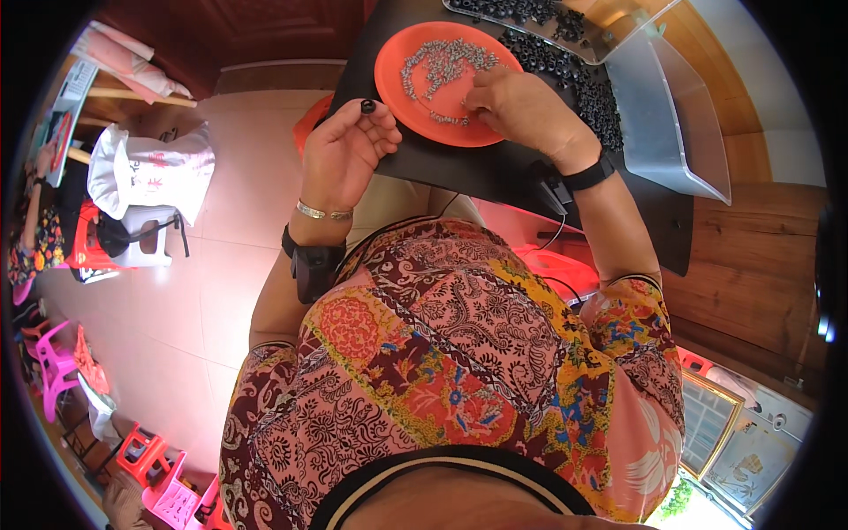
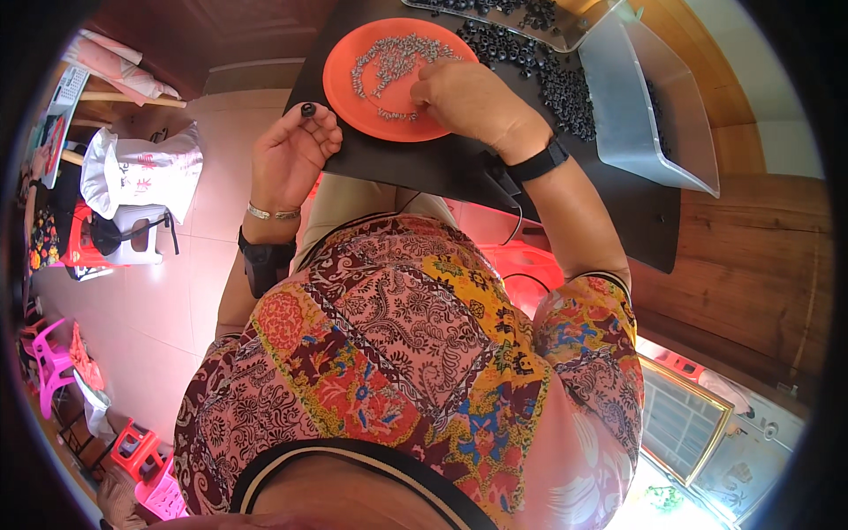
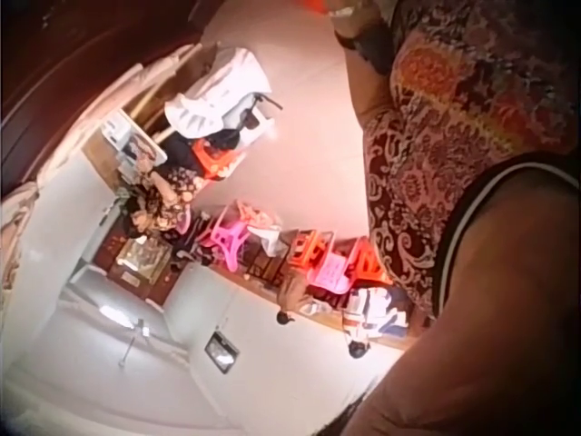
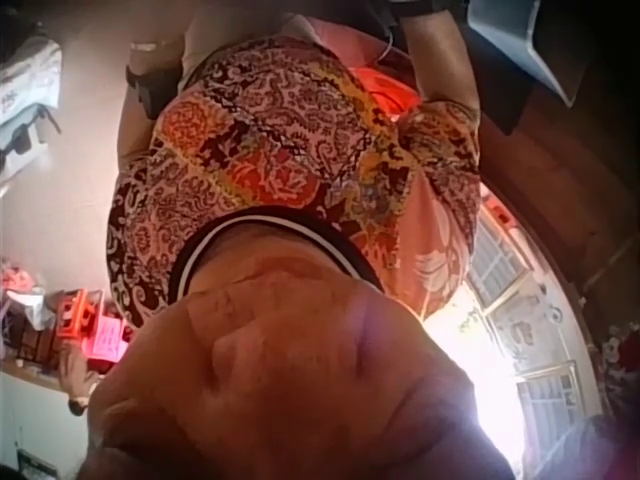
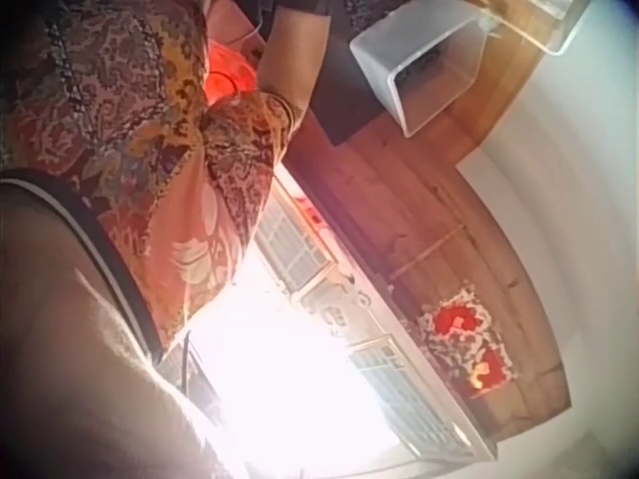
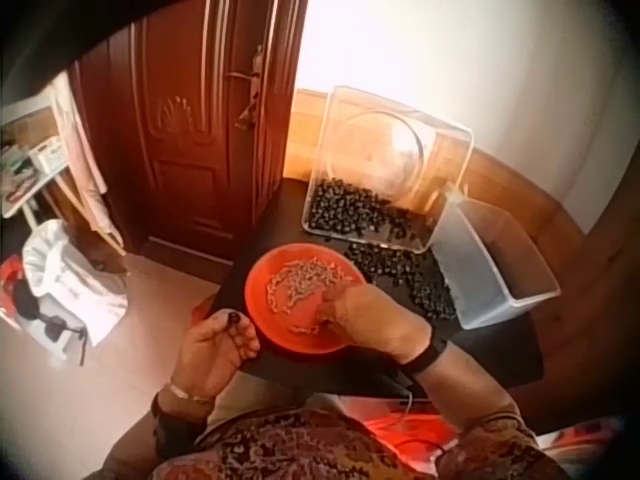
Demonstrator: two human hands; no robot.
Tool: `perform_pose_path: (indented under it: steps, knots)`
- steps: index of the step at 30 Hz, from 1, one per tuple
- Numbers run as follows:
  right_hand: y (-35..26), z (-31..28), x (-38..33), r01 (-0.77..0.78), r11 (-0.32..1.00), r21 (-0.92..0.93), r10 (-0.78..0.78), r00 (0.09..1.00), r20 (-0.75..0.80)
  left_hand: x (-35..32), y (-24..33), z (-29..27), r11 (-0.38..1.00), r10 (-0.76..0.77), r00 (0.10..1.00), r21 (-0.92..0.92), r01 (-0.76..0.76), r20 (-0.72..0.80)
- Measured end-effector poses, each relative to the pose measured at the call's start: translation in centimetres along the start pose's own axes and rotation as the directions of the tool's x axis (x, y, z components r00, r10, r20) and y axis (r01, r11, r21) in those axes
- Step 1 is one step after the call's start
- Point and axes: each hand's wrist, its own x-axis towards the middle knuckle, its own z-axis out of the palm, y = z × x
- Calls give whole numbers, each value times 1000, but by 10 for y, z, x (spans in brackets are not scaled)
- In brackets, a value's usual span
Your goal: Manually assembling small silver pins or components into black hardware parts on a workbench.
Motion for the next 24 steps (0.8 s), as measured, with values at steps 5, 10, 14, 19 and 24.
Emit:
perform_pose_path:
  steps: [5, 10, 14, 19, 24]
  knots:
    - [3, 11, 2, -14, 982, -189, 14, 1000, -2, 0, 0, 0, 1000, 10, 1000, 19, -10, 7]
    - [14, 11, -5, -50, 993, 107, 59, 994, -88, -2, 3, 3, 1000, -10, 1000, 17, 10, 30]
    - [6, -2, -9, -246, 599, 762, 394, 919, -14, -3, 4, 19, 998, -29, 999, 64, 26, 46]
    - [-27, -27, -4, 45, 502, 863, 351, 902, -251, 3, -2, 50, 978, -58, 990, 207, 30, 129]
    - [-50, -34, -2, 174, 637, 751, 203, 902, -381, 9, -12, 63, 963, -98, 979, 267, 47, 179]
